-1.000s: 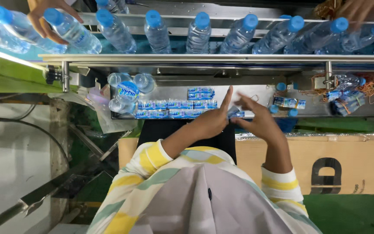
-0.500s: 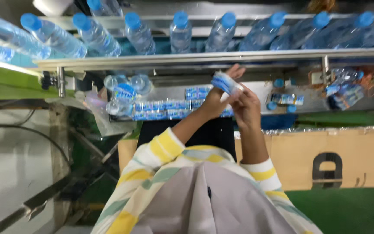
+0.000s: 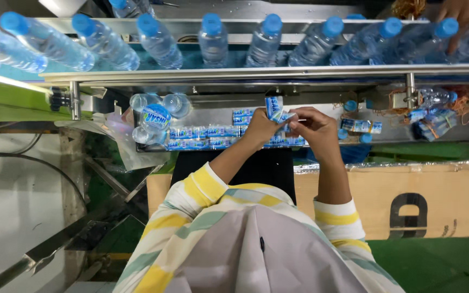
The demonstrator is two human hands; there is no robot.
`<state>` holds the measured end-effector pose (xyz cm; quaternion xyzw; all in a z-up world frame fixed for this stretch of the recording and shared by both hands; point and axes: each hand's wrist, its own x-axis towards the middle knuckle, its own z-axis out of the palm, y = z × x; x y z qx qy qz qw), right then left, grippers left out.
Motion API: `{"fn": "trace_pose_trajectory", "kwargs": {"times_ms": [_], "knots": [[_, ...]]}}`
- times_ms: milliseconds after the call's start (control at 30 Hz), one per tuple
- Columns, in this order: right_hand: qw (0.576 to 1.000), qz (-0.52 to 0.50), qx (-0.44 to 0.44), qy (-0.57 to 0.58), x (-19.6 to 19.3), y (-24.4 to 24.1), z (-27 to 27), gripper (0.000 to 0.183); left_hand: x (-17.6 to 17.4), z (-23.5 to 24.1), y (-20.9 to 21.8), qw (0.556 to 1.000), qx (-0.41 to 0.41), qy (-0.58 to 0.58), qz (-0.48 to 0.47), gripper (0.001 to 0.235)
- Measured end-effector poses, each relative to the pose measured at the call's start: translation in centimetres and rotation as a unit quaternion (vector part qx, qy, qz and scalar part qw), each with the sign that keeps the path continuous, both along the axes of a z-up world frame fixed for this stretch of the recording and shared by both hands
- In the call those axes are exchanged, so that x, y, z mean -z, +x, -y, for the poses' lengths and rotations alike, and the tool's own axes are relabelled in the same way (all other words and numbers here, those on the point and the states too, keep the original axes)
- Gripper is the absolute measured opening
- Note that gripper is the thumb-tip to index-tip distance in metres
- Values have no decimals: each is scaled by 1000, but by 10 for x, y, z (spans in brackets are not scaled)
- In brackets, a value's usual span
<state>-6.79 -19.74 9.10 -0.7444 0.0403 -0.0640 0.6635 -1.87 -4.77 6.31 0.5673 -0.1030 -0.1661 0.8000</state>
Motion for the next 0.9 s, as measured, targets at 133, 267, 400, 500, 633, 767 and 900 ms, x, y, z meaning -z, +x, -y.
{"fn": "trace_pose_trajectory", "kwargs": {"times_ms": [133, 267, 400, 500, 633, 767, 900], "knots": [[995, 5, -11, 103, 34, 8, 20, 16, 36, 11, 6, 982, 4, 90, -163, 33], [955, -3, 52, 291, 1, 23, 10, 10, 31, 7, 7, 963, 25, -64, -259, 48], [971, 106, 75, 203, -31, 73, 38, 14, 35, -1, 10, 966, 20, -100, -237, 72], [893, 331, 68, -297, -34, 123, 59, 10, 25, -11, 10, 979, 24, -110, -172, 45], [811, 426, 28, -401, -45, 153, 54, 21, 15, -22, 10, 985, -5, -101, -138, 31], [917, 217, 40, -334, -35, 139, 58, 62, -1, -28, 14, 986, 0, -86, -145, 57], [934, 77, 55, -343, -18, 122, 69, 127, -12, -28, 19, 966, -46, -158, -200, 44]]}}
